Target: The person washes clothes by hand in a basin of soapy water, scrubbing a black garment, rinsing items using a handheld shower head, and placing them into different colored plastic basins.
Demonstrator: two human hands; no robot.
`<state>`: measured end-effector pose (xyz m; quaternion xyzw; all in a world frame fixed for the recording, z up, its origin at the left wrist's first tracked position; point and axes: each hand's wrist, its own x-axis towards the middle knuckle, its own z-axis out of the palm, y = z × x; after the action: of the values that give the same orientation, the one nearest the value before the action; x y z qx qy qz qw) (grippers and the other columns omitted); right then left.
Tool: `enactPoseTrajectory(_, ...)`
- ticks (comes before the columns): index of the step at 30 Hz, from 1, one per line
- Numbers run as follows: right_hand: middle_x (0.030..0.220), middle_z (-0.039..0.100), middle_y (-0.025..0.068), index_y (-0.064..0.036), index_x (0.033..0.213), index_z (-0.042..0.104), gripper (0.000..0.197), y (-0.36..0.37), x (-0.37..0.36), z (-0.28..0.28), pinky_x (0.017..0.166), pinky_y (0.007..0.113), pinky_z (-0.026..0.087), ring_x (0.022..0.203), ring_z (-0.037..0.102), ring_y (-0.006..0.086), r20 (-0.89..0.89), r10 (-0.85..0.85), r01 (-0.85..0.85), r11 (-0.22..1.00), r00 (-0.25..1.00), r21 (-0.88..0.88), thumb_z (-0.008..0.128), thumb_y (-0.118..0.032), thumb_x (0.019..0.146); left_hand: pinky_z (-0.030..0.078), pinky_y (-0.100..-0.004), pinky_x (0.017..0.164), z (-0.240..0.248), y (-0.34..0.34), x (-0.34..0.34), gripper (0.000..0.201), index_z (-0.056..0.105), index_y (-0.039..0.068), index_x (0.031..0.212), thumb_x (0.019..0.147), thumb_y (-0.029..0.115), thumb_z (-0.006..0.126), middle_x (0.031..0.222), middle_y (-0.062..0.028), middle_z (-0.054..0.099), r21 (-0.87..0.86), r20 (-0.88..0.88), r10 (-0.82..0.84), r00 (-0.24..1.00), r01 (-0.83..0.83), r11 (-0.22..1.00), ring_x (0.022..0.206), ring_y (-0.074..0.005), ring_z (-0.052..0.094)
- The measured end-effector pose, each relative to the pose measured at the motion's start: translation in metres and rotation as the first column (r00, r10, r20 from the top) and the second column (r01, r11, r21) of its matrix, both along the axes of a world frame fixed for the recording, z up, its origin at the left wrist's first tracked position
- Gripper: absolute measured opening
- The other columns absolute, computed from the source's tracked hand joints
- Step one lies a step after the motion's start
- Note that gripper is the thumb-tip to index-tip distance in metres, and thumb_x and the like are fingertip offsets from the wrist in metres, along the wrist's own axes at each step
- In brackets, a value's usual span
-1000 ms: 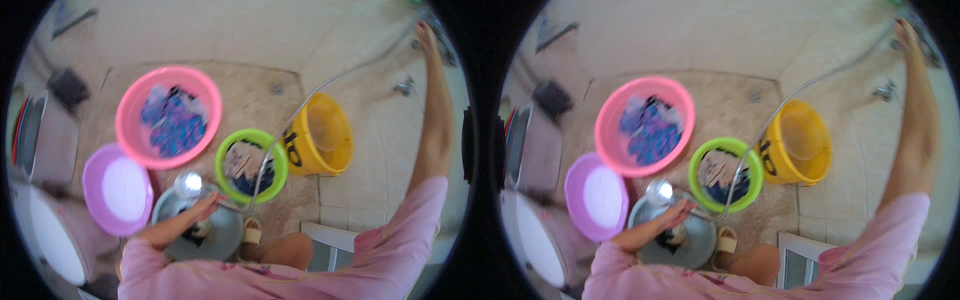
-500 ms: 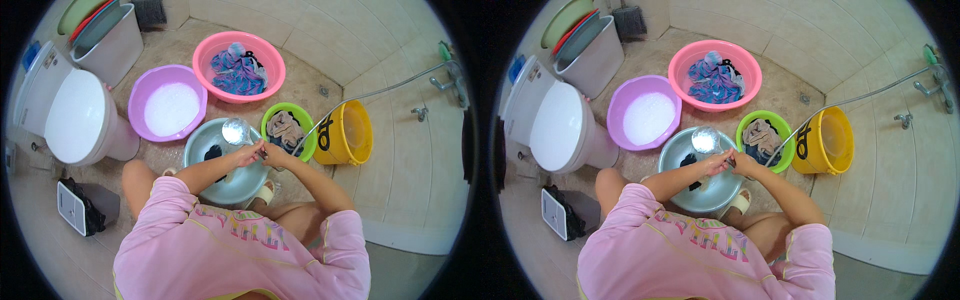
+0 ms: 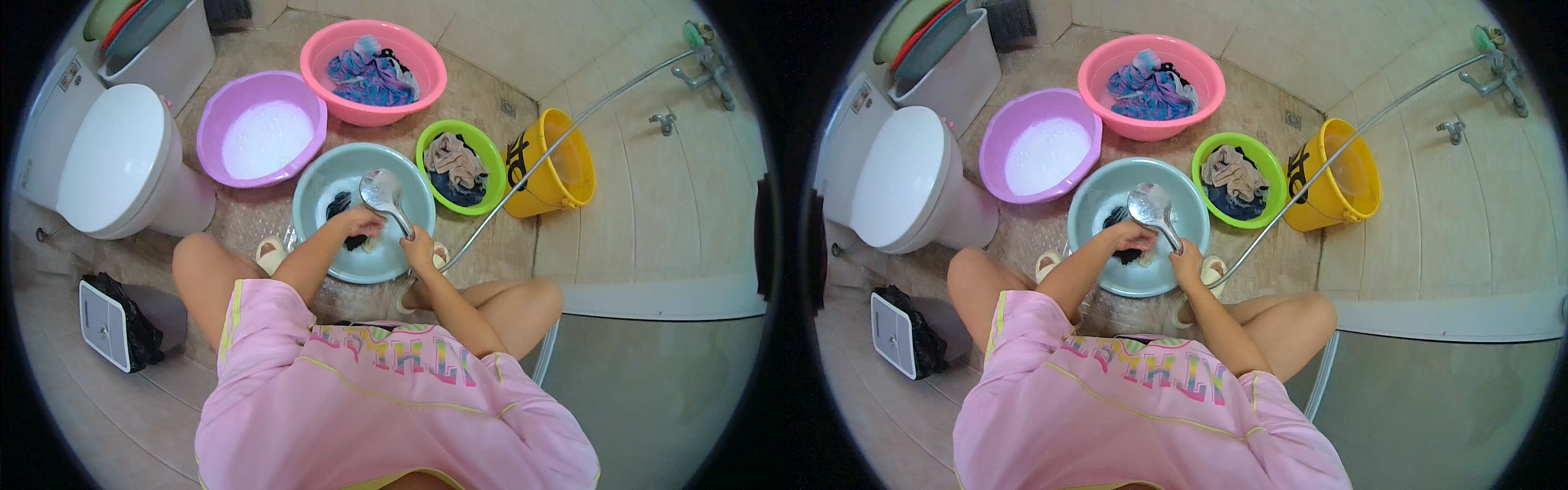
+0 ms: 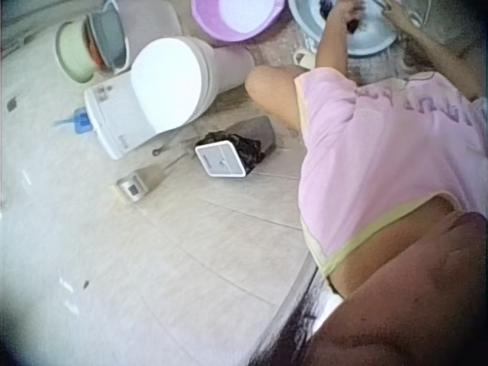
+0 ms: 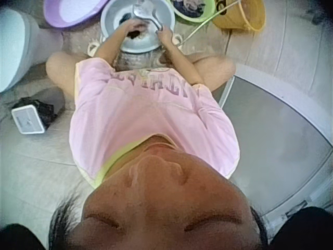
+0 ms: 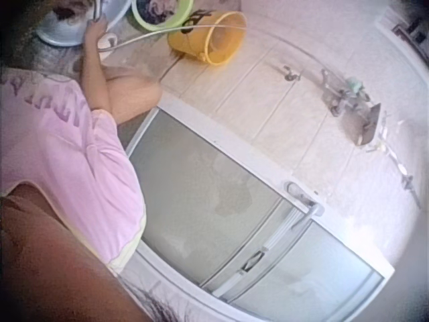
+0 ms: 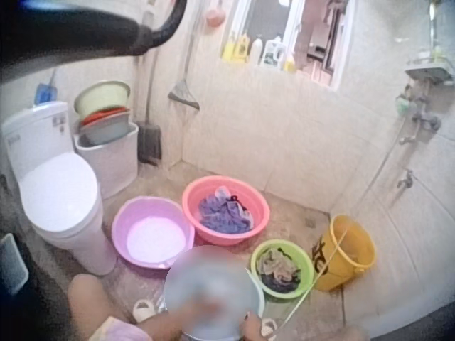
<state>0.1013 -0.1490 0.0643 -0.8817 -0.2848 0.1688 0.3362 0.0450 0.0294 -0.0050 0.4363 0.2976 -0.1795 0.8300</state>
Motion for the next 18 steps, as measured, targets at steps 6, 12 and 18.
enactPoseTrajectory(6,0.061,0.049,0.0122,-0.0014,0.066,0.049,0.023,-0.016,-0.023,0.002,0.053,0.035,0.038,0.056,0.048,0.0257,0.023,0.015,-0.016,0.999,1.000,0.032,0.065,-0.018,0.065,0.047,-0.0363,0.070,-0.033,0.028,0.001,0.024,0.056,0.009,0.092,0.085,0.027,0.041,0.087,-0.0054,0.058,-0.291,-0.033,0.438,0.898,-0.428,0.856,0.075,-0.0196,0.056)
enactPoseTrajectory(12,0.057,0.044,0.0108,-0.0016,0.061,0.045,0.031,-0.005,-0.024,-0.010,0.052,0.037,0.035,0.055,0.044,0.0250,0.055,-0.016,0.009,0.994,0.998,0.113,0.067,-0.024,0.066,0.046,-0.0385,0.074,0.016,0.009,0.016,0.028,0.055,0.009,0.097,0.083,0.030,0.042,0.091,-0.0068,0.059,-0.588,0.227,0.435,0.872,-0.233,0.775,0.082,-0.0208,0.057)
enactPoseTrajectory(18,0.057,0.046,0.0103,-0.0009,0.060,0.044,0.037,0.045,-0.028,-0.014,0.052,0.033,0.037,0.054,0.045,0.0194,-0.025,-0.064,0.066,0.994,0.998,0.088,0.068,-0.028,0.067,0.035,-0.0426,0.090,0.040,-0.001,-0.008,0.056,0.037,0.007,0.120,0.085,0.050,0.030,0.109,-0.0206,0.048,-0.492,0.156,0.547,0.822,-0.416,0.765,0.101,-0.0309,0.049)
